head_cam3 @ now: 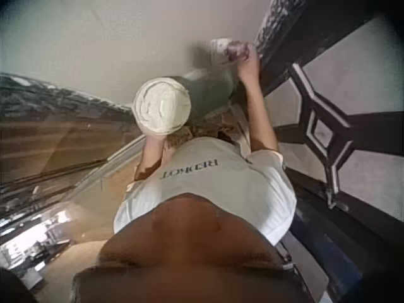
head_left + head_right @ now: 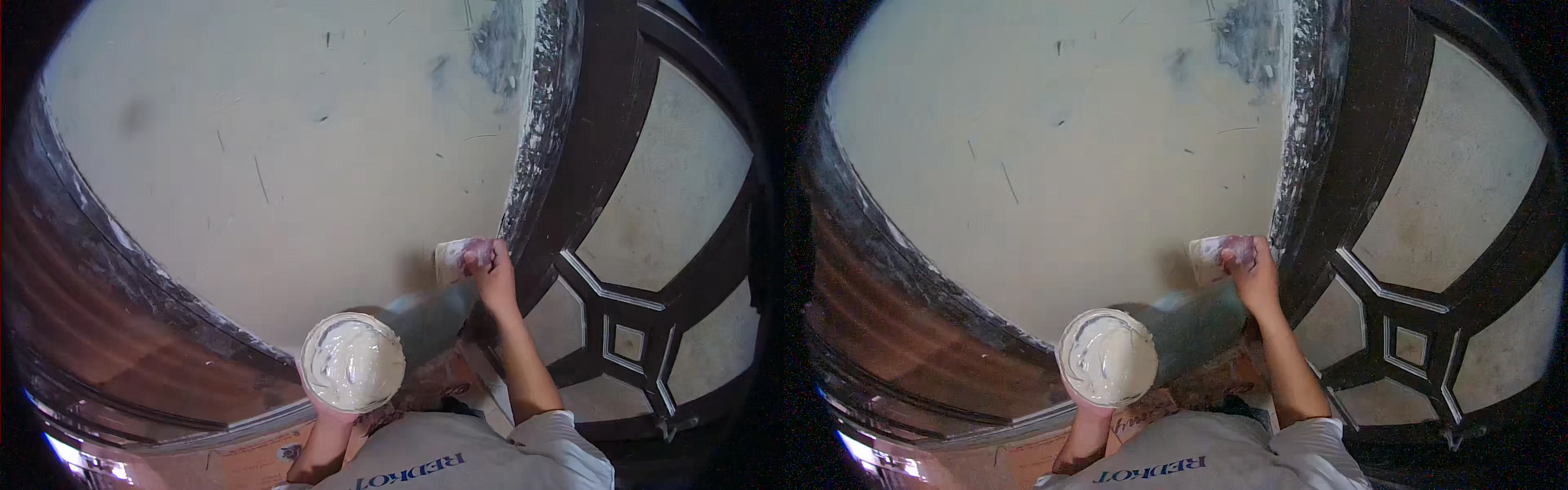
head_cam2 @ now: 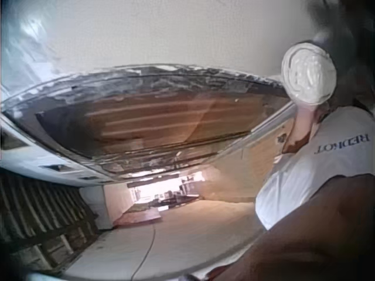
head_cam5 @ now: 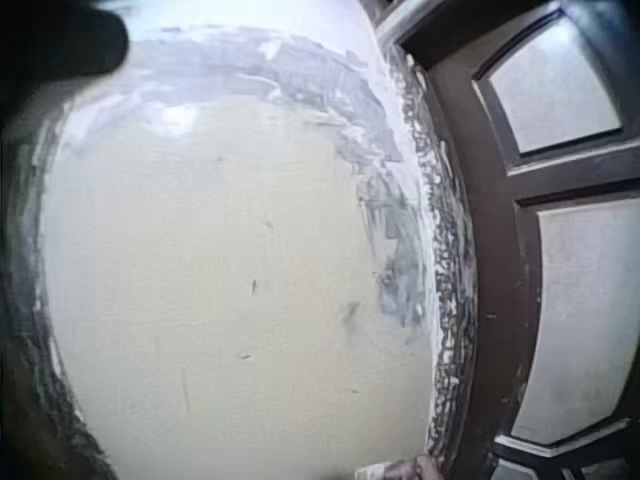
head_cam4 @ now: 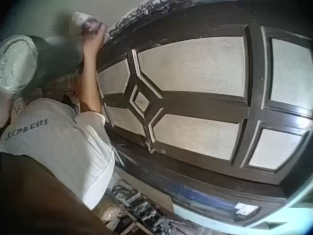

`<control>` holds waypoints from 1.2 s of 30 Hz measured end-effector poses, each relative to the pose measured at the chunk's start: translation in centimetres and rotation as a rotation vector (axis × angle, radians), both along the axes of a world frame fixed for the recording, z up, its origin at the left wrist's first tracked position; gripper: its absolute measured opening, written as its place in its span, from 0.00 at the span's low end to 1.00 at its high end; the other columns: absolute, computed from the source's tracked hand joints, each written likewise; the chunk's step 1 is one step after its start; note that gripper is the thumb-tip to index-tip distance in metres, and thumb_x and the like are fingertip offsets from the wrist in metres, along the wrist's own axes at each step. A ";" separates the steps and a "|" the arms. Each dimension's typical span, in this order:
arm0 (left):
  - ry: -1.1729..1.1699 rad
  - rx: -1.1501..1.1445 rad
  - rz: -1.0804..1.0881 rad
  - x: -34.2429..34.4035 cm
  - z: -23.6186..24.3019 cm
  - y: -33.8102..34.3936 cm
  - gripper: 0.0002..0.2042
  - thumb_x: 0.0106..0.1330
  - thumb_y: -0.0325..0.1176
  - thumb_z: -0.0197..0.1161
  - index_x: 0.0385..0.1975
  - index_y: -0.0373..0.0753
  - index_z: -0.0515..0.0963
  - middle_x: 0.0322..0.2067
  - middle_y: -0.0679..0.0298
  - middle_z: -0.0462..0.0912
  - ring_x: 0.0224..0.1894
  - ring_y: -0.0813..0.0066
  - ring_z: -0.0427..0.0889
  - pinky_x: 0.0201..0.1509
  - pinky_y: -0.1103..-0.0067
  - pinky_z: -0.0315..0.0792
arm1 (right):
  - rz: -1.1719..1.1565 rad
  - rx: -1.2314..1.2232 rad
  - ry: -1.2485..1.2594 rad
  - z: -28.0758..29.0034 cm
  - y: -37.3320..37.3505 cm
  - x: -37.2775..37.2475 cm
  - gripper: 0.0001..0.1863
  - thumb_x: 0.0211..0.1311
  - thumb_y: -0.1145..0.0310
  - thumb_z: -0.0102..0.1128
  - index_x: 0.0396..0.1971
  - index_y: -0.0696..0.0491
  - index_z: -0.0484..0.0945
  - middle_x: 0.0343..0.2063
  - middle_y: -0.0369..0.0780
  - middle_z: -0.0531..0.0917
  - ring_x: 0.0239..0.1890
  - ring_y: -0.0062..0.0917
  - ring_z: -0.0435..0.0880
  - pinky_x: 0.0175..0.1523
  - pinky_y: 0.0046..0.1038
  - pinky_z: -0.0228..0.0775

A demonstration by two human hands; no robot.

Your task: The person applies and smooths plaster or filler onto a wall using a putty knife or spatula.

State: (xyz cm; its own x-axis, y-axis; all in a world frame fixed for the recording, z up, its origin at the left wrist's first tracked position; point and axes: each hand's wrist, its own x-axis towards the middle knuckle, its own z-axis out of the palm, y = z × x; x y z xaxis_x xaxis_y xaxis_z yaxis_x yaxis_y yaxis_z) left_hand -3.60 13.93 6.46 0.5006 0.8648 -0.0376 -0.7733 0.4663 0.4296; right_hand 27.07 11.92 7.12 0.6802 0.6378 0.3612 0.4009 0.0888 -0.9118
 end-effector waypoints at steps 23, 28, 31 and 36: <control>0.000 0.010 0.232 8.4 -0.3 -1.4 0.37 0.66 0.66 0.37 0.65 0.42 0.63 0.63 0.53 0.67 0.63 0.50 0.67 0.67 0.54 0.62 | -0.234 0.092 -0.419 12.5 5.7 6.8 0.27 0.54 0.44 0.65 0.41 0.52 0.74 0.28 0.47 0.83 0.32 0.44 0.84 0.36 0.39 0.74; 0.056 -0.053 0.228 9.4 -1.2 -0.8 0.34 0.68 0.62 0.36 0.63 0.42 0.65 0.63 0.54 0.66 0.64 0.51 0.67 0.68 0.55 0.60 | -0.242 0.245 -0.307 12.0 3.4 8.9 0.24 0.55 0.50 0.67 0.40 0.54 0.73 0.28 0.47 0.83 0.31 0.42 0.84 0.36 0.37 0.73; 0.014 -0.025 0.229 10.0 -0.9 -1.4 0.35 0.67 0.63 0.37 0.64 0.42 0.65 0.64 0.54 0.66 0.64 0.51 0.66 0.68 0.54 0.60 | 0.038 0.049 -0.312 10.8 2.4 7.4 0.23 0.56 0.51 0.67 0.39 0.55 0.71 0.29 0.47 0.82 0.31 0.40 0.83 0.36 0.38 0.73; 0.022 0.008 0.196 10.8 -1.1 -1.6 0.36 0.67 0.65 0.36 0.66 0.44 0.61 0.66 0.55 0.63 0.66 0.50 0.64 0.69 0.53 0.58 | 0.135 0.115 -0.330 5.7 2.6 8.3 0.24 0.57 0.52 0.66 0.39 0.55 0.69 0.29 0.46 0.79 0.29 0.40 0.81 0.35 0.38 0.71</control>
